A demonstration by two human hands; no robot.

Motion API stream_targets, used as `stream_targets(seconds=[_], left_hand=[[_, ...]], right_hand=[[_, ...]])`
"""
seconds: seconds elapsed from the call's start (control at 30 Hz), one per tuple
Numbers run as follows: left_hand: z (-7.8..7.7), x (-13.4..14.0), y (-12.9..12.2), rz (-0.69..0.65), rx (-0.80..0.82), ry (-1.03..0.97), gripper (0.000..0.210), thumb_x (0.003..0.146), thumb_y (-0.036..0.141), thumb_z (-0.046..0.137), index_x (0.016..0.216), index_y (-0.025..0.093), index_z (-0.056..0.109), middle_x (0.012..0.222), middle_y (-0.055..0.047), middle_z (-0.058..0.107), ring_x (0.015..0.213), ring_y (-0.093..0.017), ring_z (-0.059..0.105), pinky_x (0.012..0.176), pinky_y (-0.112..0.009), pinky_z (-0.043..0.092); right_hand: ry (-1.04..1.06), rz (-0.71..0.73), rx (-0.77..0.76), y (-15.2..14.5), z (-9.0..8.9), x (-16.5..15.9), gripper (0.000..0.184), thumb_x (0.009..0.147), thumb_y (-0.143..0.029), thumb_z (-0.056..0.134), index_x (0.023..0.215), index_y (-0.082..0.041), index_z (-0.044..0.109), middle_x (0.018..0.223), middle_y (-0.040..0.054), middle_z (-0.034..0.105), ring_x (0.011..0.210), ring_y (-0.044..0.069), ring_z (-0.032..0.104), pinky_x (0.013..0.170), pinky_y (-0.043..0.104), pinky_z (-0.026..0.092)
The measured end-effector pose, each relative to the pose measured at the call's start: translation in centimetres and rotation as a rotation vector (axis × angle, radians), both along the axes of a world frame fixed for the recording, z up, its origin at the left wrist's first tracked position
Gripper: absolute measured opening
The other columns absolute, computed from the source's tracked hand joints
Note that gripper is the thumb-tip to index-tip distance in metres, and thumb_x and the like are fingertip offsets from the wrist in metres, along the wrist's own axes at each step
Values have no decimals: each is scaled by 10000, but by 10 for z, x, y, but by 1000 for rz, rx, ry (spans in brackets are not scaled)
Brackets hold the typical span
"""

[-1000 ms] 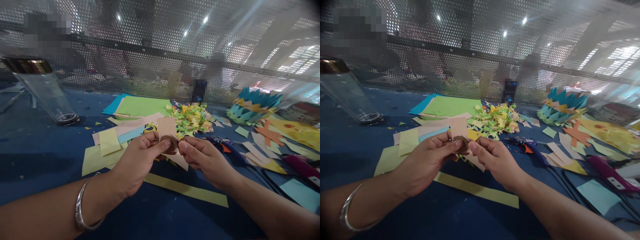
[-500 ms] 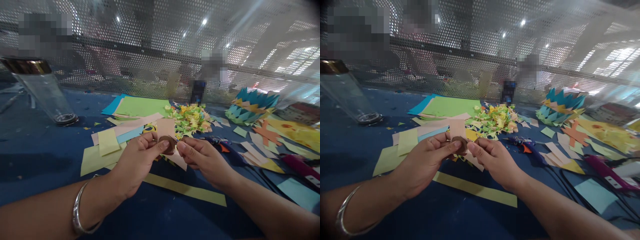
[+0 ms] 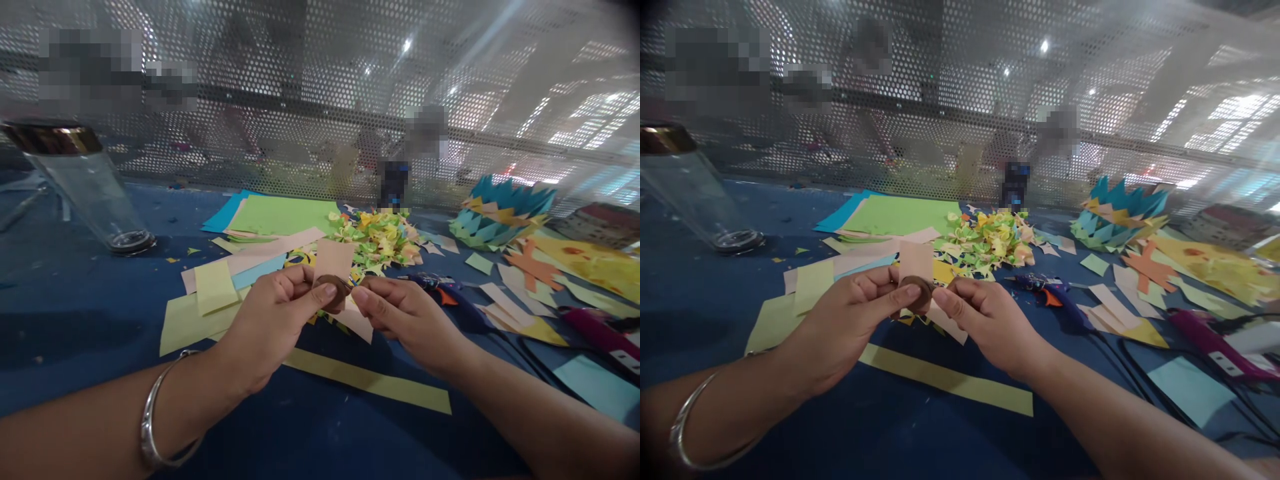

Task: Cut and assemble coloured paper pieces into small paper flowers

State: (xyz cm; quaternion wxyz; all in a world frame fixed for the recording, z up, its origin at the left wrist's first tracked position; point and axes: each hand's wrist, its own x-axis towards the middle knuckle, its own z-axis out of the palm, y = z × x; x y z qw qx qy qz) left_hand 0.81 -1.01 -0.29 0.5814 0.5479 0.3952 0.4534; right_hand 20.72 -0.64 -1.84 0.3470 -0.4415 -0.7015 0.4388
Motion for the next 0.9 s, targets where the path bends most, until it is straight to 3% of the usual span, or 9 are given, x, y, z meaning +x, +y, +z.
stream_targets(seconds=[0.47, 0.73, 0.9], left_hand=[[-1, -1, 1, -4, -7, -17, 163, 867, 271, 660, 733, 179, 640, 704, 21, 605, 700, -131, 532, 707, -272, 394], [2, -1, 1, 7, -23, -2, 141, 851, 284, 674, 767, 172, 695, 728, -3, 634, 712, -141, 548, 702, -272, 412], [0, 0, 0, 12, 3, 0, 124, 848, 291, 679, 796, 181, 701, 808, -22, 695, 799, -161, 619, 799, -296, 467]], right_hand=[[-100, -9, 95, 2, 2, 1, 489, 971, -588, 495, 676, -200, 459, 620, -51, 321, 533, 86, 307, 464, 241, 247], [-72, -9, 66, 1, 2, 0, 485, 965, -589, 504, 674, -207, 437, 615, -54, 306, 526, 87, 281, 455, 243, 228], [-35, -12, 39, 0, 1, 0, 483, 960, -586, 514, 671, -210, 425, 605, -58, 298, 522, 87, 245, 443, 241, 193]])
